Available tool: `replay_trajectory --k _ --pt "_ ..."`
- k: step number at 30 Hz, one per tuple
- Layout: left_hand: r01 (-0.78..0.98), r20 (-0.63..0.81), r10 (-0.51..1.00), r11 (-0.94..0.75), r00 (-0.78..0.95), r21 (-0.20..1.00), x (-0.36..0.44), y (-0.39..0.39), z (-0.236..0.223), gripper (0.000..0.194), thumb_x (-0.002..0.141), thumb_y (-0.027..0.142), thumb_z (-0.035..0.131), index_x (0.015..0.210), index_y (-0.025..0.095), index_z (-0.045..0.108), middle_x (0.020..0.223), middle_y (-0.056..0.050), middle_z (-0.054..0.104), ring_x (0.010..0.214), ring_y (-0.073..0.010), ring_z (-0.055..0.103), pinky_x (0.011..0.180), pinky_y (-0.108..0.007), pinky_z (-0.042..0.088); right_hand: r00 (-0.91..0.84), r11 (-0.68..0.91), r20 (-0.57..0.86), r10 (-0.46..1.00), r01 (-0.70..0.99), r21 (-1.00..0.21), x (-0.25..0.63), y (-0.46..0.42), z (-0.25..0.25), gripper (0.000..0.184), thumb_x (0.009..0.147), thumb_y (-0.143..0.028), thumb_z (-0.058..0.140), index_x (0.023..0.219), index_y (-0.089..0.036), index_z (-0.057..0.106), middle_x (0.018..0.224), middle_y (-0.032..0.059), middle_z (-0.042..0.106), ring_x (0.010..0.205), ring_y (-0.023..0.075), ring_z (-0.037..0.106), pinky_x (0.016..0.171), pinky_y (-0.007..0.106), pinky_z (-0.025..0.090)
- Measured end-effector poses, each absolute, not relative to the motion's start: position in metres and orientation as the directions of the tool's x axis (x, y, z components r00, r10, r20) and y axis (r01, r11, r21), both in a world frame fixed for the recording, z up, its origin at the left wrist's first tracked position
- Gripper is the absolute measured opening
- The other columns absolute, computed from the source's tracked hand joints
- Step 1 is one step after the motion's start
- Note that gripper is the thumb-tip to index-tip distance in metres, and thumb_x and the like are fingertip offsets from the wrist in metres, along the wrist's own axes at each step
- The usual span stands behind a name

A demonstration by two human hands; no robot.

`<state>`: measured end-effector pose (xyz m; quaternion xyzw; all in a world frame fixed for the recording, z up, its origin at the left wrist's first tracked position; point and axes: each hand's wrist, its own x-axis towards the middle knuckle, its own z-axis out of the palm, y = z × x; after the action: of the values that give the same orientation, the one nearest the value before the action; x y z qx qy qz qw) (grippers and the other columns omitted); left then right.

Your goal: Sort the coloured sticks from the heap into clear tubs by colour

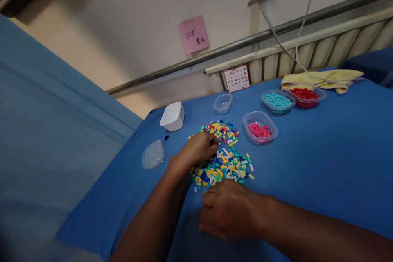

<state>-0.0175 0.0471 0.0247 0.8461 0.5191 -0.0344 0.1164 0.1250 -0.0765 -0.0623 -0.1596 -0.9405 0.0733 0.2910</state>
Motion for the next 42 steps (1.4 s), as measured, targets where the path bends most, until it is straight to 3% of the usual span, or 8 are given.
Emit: replay_trajectory --k 6,13,21,24,31,34,37,42 --pt "0.847 -0.206 0.827 -0.474 0.522 0.242 -0.035 0.051 0.027 0.029 0.087 0.013 0.065 0.109 0.023 0.083 0.103 -0.005 0.081 0.086 -0.0220 0.072 0.074 -0.030 0.049 -0.786 0.933 0.507 0.355 0.261 -0.248 0.127 -0.076 -0.059 0.034 0.107 -0.041 0.056 0.081 -0.023 0.068 0.074 0.0000 0.068 0.063 0.0178 0.059 0.056 0.034 0.041" --pt "0.832 -0.152 0.819 -0.551 0.553 0.063 -0.024 0.046 0.026 0.030 0.092 0.015 0.061 0.112 0.023 0.082 0.117 -0.009 0.079 0.104 -0.0292 0.073 0.077 -0.034 0.051 -0.761 0.950 0.570 0.311 0.240 -0.199 0.125 -0.075 -0.059 0.033 0.106 -0.039 0.060 0.077 -0.023 0.066 0.070 -0.0004 0.064 0.061 0.0174 0.056 0.055 0.036 0.038" --pt "0.803 -0.136 0.796 -0.596 0.589 -0.009 -0.021 0.041 0.023 0.020 0.092 0.018 0.059 0.102 0.021 0.076 0.110 -0.010 0.078 0.094 -0.0282 0.072 0.066 -0.034 0.043 -0.799 0.942 0.500 0.334 0.261 -0.212 0.129 -0.075 -0.054 0.037 0.110 -0.043 0.054 0.081 -0.024 0.066 0.075 -0.0010 0.065 0.065 0.0181 0.056 0.058 0.037 0.039" --pt "0.824 -0.114 0.816 -0.560 0.567 0.087 -0.026 0.044 0.027 0.014 0.091 0.018 0.060 0.097 0.020 0.072 0.100 -0.008 0.076 0.083 -0.0249 0.068 0.063 -0.034 0.039 -0.808 0.944 0.492 0.324 0.245 -0.219 0.130 -0.074 -0.053 0.037 0.110 -0.043 0.053 0.082 -0.024 0.067 0.076 -0.0005 0.065 0.066 0.0179 0.056 0.059 0.037 0.039" --pt "0.679 -0.119 0.847 -0.322 0.517 0.660 -0.041 0.057 0.026 0.020 0.100 0.036 0.059 0.103 0.019 0.068 0.082 -0.001 0.068 0.071 -0.0166 0.060 0.062 -0.027 0.043 -0.804 0.948 0.506 0.314 0.234 -0.215 0.130 -0.072 -0.052 0.036 0.111 -0.042 0.054 0.084 -0.023 0.069 0.076 -0.0007 0.067 0.067 0.0179 0.058 0.059 0.035 0.041" --pt "0.540 -0.170 0.827 -0.180 0.535 0.822 -0.034 0.060 0.023 0.023 0.099 0.040 0.063 0.100 0.017 0.065 0.077 0.000 0.065 0.066 -0.0141 0.058 0.062 -0.026 0.045 -0.801 0.946 0.508 0.316 0.225 -0.234 0.129 -0.071 -0.054 0.034 0.109 -0.043 0.056 0.085 -0.023 0.070 0.078 -0.0005 0.068 0.068 0.0179 0.060 0.060 0.034 0.043" --pt "0.496 -0.144 0.810 -0.199 0.569 0.845 -0.016 0.064 0.026 0.022 0.098 0.039 0.064 0.100 0.017 0.065 0.079 -0.001 0.066 0.066 -0.0132 0.058 0.063 -0.025 0.046 -0.798 0.942 0.507 0.326 0.229 -0.246 0.128 -0.070 -0.055 0.034 0.109 -0.044 0.056 0.086 -0.024 0.071 0.079 -0.0006 0.070 0.068 0.0173 0.061 0.060 0.032 0.044" --pt "0.525 -0.009 0.758 -0.444 0.652 0.726 0.037 0.075 0.041 0.020 0.102 0.036 0.063 0.107 0.017 0.070 0.093 -0.004 0.073 0.080 -0.0170 0.065 0.069 -0.027 0.050 -0.810 0.944 0.488 0.324 0.244 -0.222 0.128 -0.069 -0.050 0.034 0.106 -0.044 0.059 0.083 -0.023 0.072 0.077 -0.0005 0.071 0.067 0.0176 0.064 0.055 0.032 0.040"
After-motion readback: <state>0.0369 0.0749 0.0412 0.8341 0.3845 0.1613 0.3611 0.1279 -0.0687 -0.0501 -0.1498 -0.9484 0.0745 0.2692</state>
